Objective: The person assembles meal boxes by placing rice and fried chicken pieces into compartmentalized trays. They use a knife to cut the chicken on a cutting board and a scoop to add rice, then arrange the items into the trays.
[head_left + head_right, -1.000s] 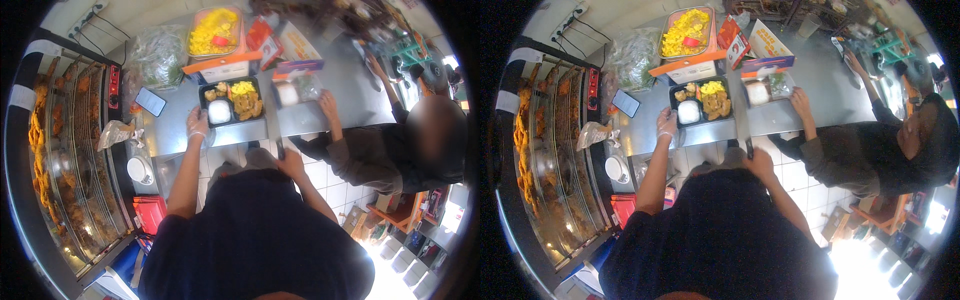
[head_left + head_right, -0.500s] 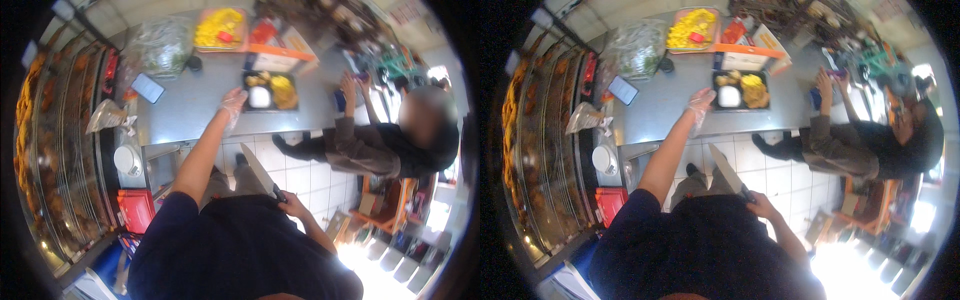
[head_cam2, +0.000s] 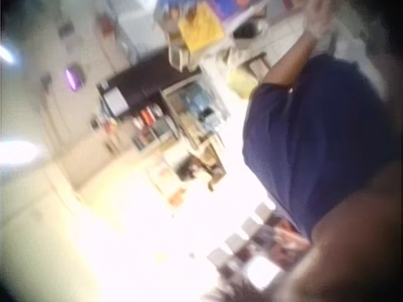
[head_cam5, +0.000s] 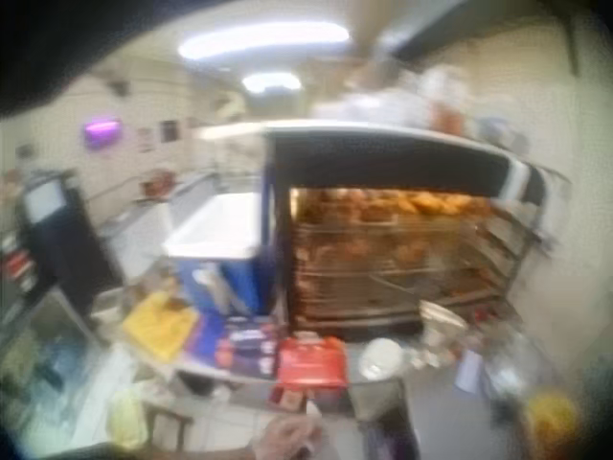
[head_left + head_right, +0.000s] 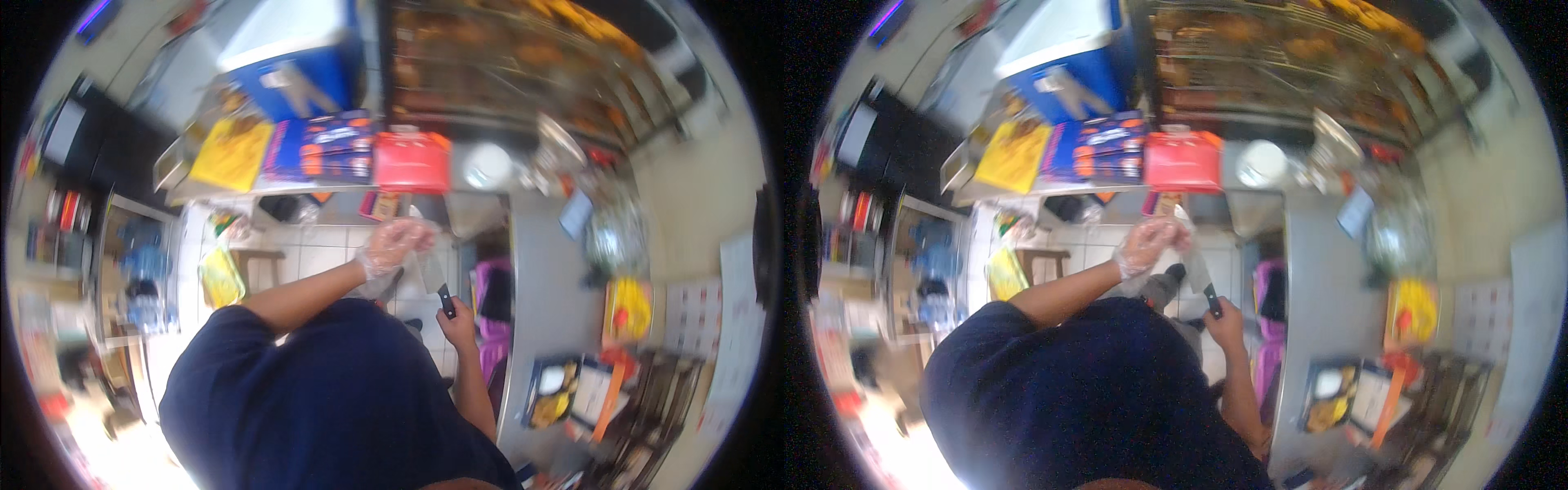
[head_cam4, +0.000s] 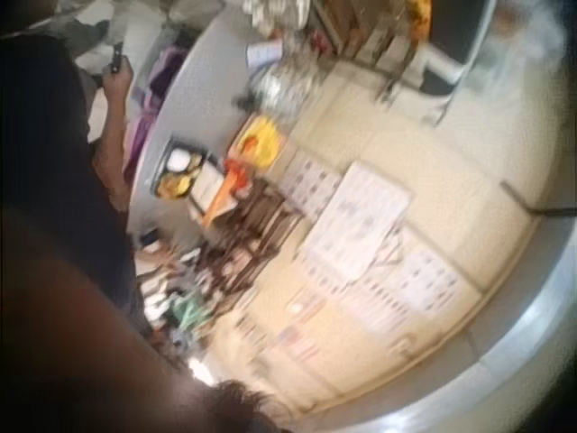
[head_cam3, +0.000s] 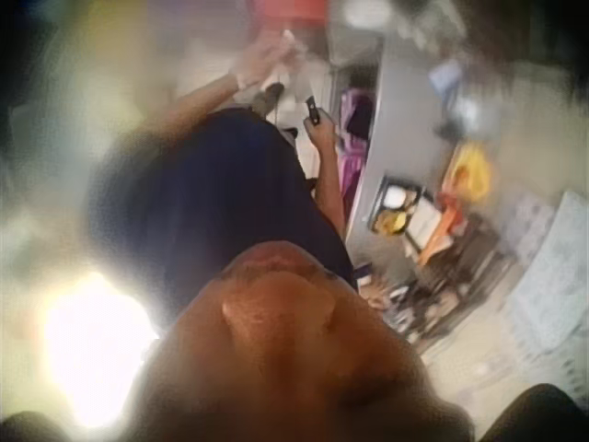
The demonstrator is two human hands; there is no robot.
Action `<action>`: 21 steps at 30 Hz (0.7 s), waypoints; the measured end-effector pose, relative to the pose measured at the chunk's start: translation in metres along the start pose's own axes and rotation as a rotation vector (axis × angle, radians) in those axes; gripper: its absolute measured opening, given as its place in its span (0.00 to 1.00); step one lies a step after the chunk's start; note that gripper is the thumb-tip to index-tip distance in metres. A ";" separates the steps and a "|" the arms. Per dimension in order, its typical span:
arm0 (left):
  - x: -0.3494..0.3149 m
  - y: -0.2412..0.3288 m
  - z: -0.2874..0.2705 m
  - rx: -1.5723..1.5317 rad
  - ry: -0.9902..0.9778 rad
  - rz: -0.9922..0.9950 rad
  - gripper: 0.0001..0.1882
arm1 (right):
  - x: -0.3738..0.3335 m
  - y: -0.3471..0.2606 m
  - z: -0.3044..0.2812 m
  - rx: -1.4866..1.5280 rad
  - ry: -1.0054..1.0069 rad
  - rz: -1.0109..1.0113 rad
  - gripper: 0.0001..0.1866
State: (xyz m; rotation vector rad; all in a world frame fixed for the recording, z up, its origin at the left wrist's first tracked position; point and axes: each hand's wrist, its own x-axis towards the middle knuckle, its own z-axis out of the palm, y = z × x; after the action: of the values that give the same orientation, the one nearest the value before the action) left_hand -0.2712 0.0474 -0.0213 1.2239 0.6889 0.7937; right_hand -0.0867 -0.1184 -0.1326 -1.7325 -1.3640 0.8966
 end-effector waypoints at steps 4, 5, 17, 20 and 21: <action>-0.086 -0.008 -0.103 -0.014 0.734 0.016 0.23 | 0.083 -0.063 0.051 0.071 -0.362 -0.174 0.15; -0.108 -0.012 -0.121 -0.064 0.912 0.037 0.24 | 0.100 -0.082 0.074 0.110 -0.418 -0.202 0.18; -0.220 -0.040 -0.269 -0.171 1.424 0.022 0.24 | 0.319 -0.282 0.427 -0.419 -0.654 -0.495 0.17; -0.227 -0.051 -0.305 -0.260 1.412 0.069 0.23 | 0.368 -0.281 0.467 -0.487 -0.556 -0.612 0.15; -0.230 -0.057 -0.313 -0.288 1.390 0.119 0.22 | 0.366 -0.284 0.471 -0.533 -0.548 -0.632 0.15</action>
State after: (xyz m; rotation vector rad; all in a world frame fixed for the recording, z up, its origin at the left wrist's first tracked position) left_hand -0.6462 0.0167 -0.1338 0.2899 1.5264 1.7792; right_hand -0.5570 0.3464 -0.1387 -1.2746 -2.5123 0.6915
